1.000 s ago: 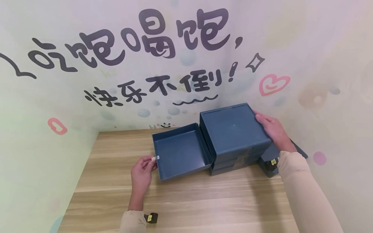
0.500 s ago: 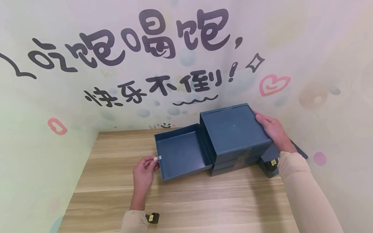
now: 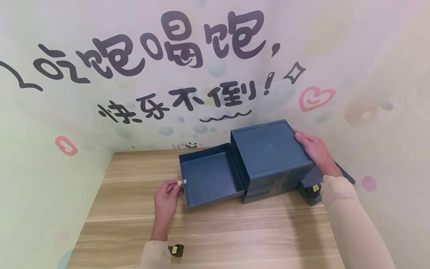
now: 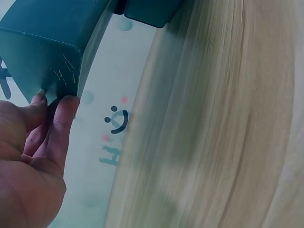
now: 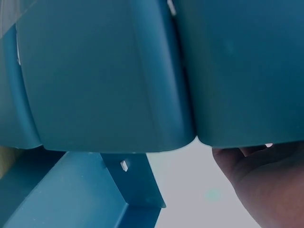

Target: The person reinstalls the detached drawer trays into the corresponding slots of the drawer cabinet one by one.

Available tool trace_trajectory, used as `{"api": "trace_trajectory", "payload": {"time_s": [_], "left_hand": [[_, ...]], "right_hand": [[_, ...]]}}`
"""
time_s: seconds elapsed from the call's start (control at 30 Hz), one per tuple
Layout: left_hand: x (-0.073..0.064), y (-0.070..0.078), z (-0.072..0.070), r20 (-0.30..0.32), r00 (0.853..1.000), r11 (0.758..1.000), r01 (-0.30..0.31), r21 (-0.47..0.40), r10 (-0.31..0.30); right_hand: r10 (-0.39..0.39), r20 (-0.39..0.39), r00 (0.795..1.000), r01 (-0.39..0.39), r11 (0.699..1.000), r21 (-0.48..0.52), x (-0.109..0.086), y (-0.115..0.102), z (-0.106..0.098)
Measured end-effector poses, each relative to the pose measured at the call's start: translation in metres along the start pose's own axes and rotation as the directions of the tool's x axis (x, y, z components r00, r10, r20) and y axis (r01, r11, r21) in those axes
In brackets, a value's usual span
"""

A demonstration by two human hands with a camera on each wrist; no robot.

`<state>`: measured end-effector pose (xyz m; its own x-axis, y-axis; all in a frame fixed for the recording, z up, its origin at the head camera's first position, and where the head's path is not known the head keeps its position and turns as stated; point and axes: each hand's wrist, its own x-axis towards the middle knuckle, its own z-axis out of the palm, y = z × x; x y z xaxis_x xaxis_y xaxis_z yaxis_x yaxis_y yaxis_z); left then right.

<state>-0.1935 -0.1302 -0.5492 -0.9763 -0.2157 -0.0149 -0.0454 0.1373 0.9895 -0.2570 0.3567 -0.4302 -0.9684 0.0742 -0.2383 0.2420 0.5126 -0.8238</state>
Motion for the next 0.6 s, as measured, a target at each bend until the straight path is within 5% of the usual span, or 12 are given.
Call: {"api": "trace_trajectory", "payload": {"time_s": [0.6], "left_hand": [[0.0024, 0.004, -0.001, -0.02, 1.0, 1.0, 0.007, -0.026, -0.007]], "right_hand": [[-0.025, -0.021, 0.999, 0.025, 0.999, -0.02, 0.002, 0.0016, -0.0003]]}}
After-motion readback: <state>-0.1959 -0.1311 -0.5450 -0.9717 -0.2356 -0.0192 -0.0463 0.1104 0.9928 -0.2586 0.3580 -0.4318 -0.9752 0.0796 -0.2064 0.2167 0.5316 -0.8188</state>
